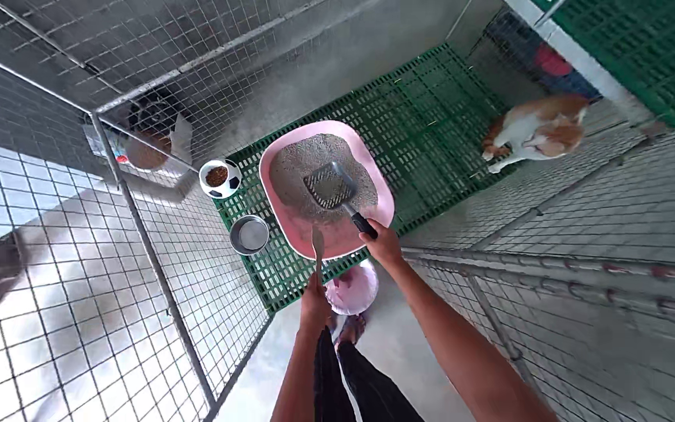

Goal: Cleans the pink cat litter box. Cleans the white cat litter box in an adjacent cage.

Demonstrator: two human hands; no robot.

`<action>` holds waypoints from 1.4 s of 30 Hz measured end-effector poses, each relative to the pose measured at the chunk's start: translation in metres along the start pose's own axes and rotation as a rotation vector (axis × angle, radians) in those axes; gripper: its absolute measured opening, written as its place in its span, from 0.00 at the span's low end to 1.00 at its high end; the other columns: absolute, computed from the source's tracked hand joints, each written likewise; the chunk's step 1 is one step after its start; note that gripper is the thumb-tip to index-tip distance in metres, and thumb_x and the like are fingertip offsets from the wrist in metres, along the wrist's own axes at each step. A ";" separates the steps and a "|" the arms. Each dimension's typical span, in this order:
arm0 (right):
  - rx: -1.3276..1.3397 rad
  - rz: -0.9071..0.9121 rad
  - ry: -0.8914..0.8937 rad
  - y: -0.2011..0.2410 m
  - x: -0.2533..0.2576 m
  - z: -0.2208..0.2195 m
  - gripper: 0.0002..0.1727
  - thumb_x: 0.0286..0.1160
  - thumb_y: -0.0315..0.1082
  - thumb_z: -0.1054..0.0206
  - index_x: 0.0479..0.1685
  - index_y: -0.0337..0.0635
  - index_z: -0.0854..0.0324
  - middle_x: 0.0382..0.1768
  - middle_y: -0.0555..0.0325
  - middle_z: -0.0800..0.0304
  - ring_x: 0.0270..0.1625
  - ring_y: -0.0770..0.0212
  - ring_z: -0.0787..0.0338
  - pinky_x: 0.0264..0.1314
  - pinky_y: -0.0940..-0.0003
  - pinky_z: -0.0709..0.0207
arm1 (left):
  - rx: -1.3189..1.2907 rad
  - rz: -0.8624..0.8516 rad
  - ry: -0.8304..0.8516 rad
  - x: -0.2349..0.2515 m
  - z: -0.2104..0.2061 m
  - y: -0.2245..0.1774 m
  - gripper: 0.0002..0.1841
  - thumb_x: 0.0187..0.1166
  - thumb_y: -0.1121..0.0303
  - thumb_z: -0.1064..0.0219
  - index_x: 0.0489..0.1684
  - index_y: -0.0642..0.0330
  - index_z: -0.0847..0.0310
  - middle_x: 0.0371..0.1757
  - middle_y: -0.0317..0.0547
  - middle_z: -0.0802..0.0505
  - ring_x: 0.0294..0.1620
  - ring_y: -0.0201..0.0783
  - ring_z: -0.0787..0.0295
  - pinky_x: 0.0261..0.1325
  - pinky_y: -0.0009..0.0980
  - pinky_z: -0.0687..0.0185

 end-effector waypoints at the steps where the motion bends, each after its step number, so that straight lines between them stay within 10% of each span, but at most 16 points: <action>1: -0.012 -0.010 0.010 -0.003 -0.005 0.000 0.28 0.85 0.38 0.35 0.83 0.40 0.26 0.68 0.37 0.12 0.72 0.39 0.14 0.78 0.40 0.28 | -0.007 -0.002 -0.001 -0.002 0.000 -0.001 0.27 0.95 0.71 0.54 0.94 0.58 0.50 0.56 0.62 0.11 0.33 0.48 0.11 0.39 0.45 0.12; 29: -0.236 -0.237 0.119 -0.159 -0.242 -0.012 0.29 0.83 0.38 0.32 0.82 0.38 0.25 0.62 0.31 0.10 0.64 0.32 0.10 0.69 0.33 0.23 | 0.032 -0.096 -0.131 -0.043 -0.030 0.068 0.25 0.94 0.68 0.50 0.90 0.59 0.39 0.52 0.58 0.09 0.31 0.43 0.15 0.38 0.41 0.18; 34: -0.297 -0.398 0.315 -0.173 -0.195 -0.050 0.29 0.88 0.41 0.39 0.87 0.44 0.30 0.71 0.34 0.15 0.73 0.35 0.15 0.75 0.35 0.26 | 0.070 -0.172 -0.042 -0.062 -0.057 0.086 0.24 0.91 0.71 0.47 0.86 0.63 0.33 0.61 0.67 0.10 0.55 0.57 0.09 0.64 0.52 0.18; 37: -0.349 -0.482 0.428 -0.181 -0.153 -0.072 0.21 0.88 0.41 0.42 0.71 0.40 0.19 0.67 0.37 0.12 0.72 0.37 0.14 0.71 0.35 0.24 | 0.202 -0.086 0.095 -0.062 -0.073 0.098 0.25 0.93 0.68 0.49 0.88 0.60 0.35 0.72 0.66 0.14 0.72 0.59 0.16 0.78 0.55 0.27; 42: -0.401 -0.459 0.436 -0.177 -0.143 -0.072 0.21 0.88 0.42 0.42 0.71 0.43 0.19 0.66 0.39 0.12 0.71 0.39 0.13 0.69 0.36 0.23 | 0.385 -0.006 0.267 -0.048 -0.091 0.097 0.24 0.95 0.65 0.55 0.87 0.61 0.35 0.72 0.68 0.15 0.74 0.62 0.18 0.78 0.58 0.28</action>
Point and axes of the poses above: each hand's wrist, its own x-axis towards the middle knuckle, its own z-axis out of the back of the hand, y = z × x, the point moved 1 cm from there along x, towards the middle knuckle
